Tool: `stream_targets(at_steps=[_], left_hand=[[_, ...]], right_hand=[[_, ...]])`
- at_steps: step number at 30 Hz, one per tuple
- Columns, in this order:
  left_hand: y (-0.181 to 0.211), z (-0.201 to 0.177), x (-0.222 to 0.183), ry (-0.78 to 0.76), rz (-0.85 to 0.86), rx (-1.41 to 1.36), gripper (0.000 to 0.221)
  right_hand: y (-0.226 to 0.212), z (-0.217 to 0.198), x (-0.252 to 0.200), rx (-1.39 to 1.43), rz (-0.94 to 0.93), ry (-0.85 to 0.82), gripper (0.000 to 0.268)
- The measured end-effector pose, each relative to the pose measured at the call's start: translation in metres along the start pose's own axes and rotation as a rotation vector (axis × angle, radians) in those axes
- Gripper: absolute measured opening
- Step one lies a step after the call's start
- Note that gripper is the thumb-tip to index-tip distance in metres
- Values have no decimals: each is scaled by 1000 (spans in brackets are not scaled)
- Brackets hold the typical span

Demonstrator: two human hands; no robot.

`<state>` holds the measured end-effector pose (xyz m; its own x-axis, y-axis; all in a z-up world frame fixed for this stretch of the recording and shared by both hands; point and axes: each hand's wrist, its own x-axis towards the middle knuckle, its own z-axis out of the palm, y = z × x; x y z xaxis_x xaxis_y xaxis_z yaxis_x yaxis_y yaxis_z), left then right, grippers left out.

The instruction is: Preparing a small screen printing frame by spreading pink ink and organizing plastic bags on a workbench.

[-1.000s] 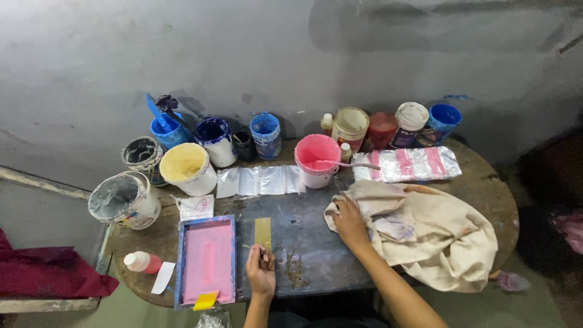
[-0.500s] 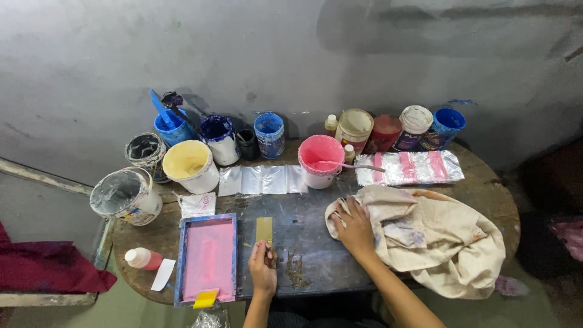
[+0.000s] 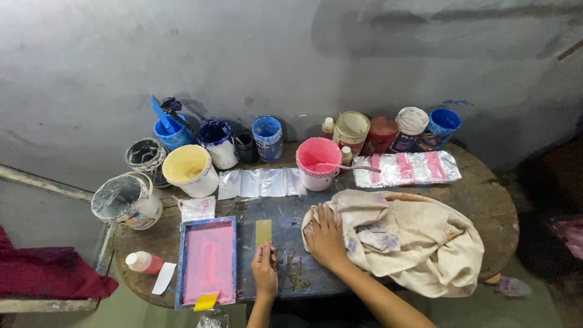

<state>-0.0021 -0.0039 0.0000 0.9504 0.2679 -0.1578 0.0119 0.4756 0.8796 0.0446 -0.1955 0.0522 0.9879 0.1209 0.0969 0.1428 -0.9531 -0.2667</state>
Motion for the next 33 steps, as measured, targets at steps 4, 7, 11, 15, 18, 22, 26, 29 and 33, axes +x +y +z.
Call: stream_targets(at_steps=[4,7,11,15,18,22,26,29,33], left_hand=[[8,4,-5,-16,57,129,31],[16,8,-9,-35,40,210,34],[15,10,-9,-51,66,217,34],[13,7,-9,-60,95,222,33],[18,10,-13,-53,63,278,35],[20,14,-16,-88,122,335,35],[25,18,-18,-98,147,380,37],[23,17,-17,-96,140,371,36],[27,19,-16,-97,194,443,37]], right_hand=[[-21,13,4,-45,79,-5,71],[-45,4,-5,63,45,-77,64],[-66,-43,-5,19,3,-268,70],[-52,-51,-4,38,2,-302,70],[-40,-47,-9,22,-40,-163,66],[-26,-36,-19,31,-84,-88,64],[-28,-35,-20,-15,-97,-136,65],[-31,-30,-17,-24,-66,-146,65],[-37,-28,-7,-21,-31,-138,66]])
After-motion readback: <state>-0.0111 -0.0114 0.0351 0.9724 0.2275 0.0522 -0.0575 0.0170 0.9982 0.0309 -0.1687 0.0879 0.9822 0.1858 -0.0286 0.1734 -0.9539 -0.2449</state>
